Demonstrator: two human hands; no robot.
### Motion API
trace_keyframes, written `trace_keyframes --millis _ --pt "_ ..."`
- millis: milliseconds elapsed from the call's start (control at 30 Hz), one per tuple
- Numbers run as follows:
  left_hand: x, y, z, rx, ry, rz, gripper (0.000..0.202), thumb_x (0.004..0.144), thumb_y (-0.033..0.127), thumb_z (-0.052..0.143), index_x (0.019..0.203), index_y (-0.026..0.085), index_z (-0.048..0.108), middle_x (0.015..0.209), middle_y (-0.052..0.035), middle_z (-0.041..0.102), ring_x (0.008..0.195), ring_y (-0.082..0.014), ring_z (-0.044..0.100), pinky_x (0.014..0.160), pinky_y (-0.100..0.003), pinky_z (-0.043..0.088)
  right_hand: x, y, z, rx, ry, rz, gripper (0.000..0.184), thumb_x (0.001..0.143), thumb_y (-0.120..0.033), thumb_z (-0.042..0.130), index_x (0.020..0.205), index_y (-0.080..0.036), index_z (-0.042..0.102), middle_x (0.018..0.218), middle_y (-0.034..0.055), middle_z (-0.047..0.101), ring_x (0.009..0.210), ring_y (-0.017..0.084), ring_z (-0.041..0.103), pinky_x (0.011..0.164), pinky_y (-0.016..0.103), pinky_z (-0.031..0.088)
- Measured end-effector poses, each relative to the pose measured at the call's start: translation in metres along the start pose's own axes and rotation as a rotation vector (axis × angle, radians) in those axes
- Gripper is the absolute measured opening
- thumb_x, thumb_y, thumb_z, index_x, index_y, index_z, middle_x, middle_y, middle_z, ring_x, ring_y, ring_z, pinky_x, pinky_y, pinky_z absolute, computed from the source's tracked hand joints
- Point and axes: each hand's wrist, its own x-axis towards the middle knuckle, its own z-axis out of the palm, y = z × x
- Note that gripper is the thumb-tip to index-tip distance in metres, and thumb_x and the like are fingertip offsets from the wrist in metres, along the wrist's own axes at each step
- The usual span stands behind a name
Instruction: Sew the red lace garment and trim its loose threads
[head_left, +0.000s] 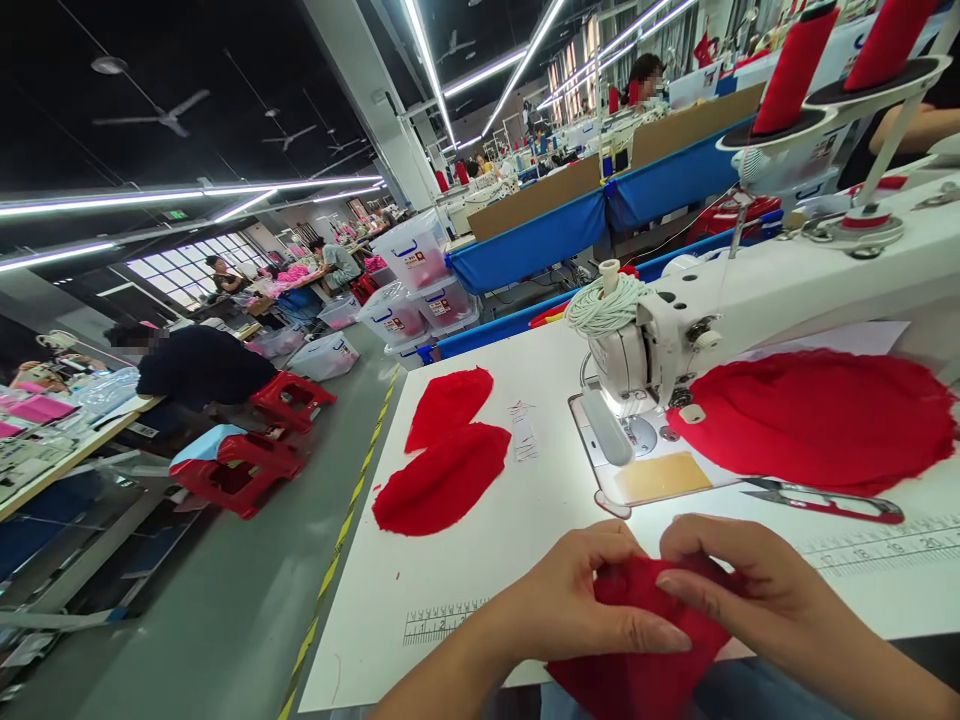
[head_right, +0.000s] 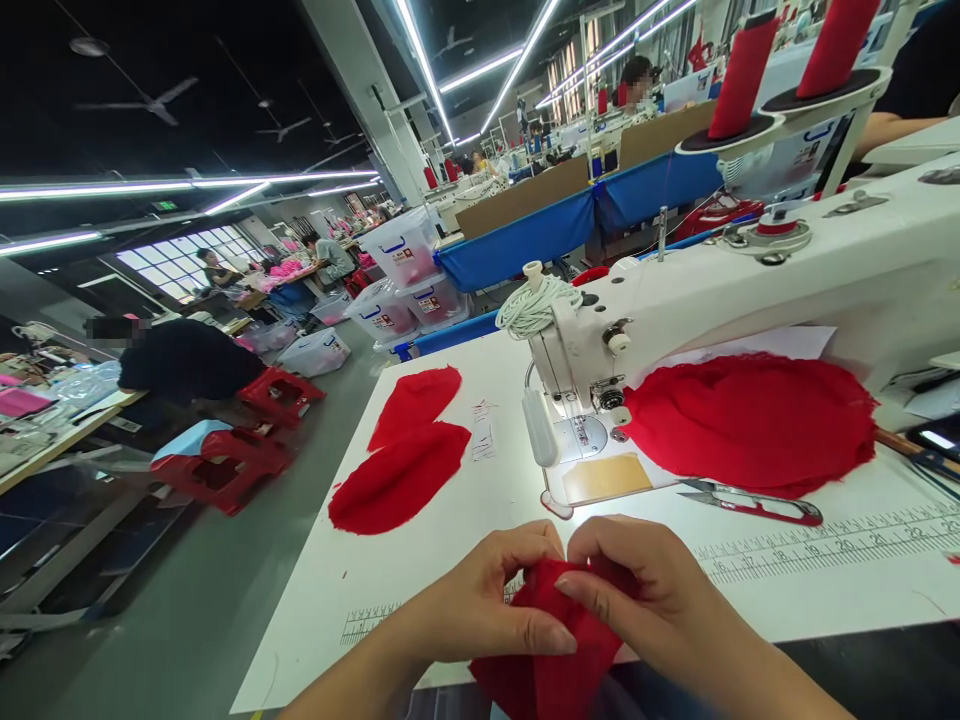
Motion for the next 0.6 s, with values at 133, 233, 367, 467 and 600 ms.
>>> trace_keyframes --millis 133,233,367,467,600 --pt "0.007 -0.009 -0.003 -0.214 -0.021 -0.046 0.049 0.062 0.052 0.086 0.079 0.017 0.059 0.078 0.0016 0.056 0.072 -0.0111 0.051 0.066 -0.024 0.039 0.004 -0.003 0.000 0.188 0.055 0.187 0.040 0.084 -0.055 0.065 0.062 -0.022 0.059 0.058 -0.0035 0.050 0.055 0.013 0.043 0.052 0.025 0.035" --pt "0.011 -0.012 -0.003 -0.289 0.030 -0.106 0.053 0.062 0.056 0.085 0.081 0.017 0.055 0.075 0.0030 0.058 0.065 -0.0084 0.052 0.062 -0.022 0.038 0.007 0.000 -0.003 0.492 0.080 0.453 0.047 0.078 -0.065 0.066 0.065 -0.021 0.063 0.061 -0.0018 0.057 0.059 0.014 0.049 0.057 0.026 0.041" --pt "0.017 -0.014 -0.004 -0.303 0.077 -0.096 0.052 0.065 0.057 0.084 0.084 0.017 0.056 0.076 0.0027 0.061 0.065 -0.0085 0.054 0.063 -0.022 0.039 0.008 0.010 -0.005 0.681 -0.075 0.525 0.042 0.071 -0.060 0.077 0.074 -0.019 0.070 0.074 0.0020 0.069 0.070 0.019 0.062 0.068 0.030 0.049" --pt "0.020 -0.019 -0.008 -0.298 0.039 -0.127 0.053 0.061 0.053 0.087 0.088 0.014 0.065 0.075 0.0019 0.063 0.065 -0.0094 0.056 0.063 -0.022 0.041 0.010 0.015 -0.006 0.683 -0.007 0.468 0.035 0.069 -0.053 0.082 0.079 -0.020 0.073 0.077 0.0018 0.071 0.076 0.020 0.065 0.073 0.031 0.052" --pt "0.018 -0.025 -0.016 -0.305 -0.045 -0.329 0.053 0.045 0.041 0.095 0.085 0.013 0.074 0.074 0.0008 0.067 0.065 -0.0122 0.059 0.066 -0.026 0.046 0.014 0.012 -0.006 0.783 0.162 0.445 0.036 0.070 -0.055 0.081 0.082 -0.022 0.072 0.077 0.0019 0.074 0.074 0.019 0.068 0.077 0.033 0.055"
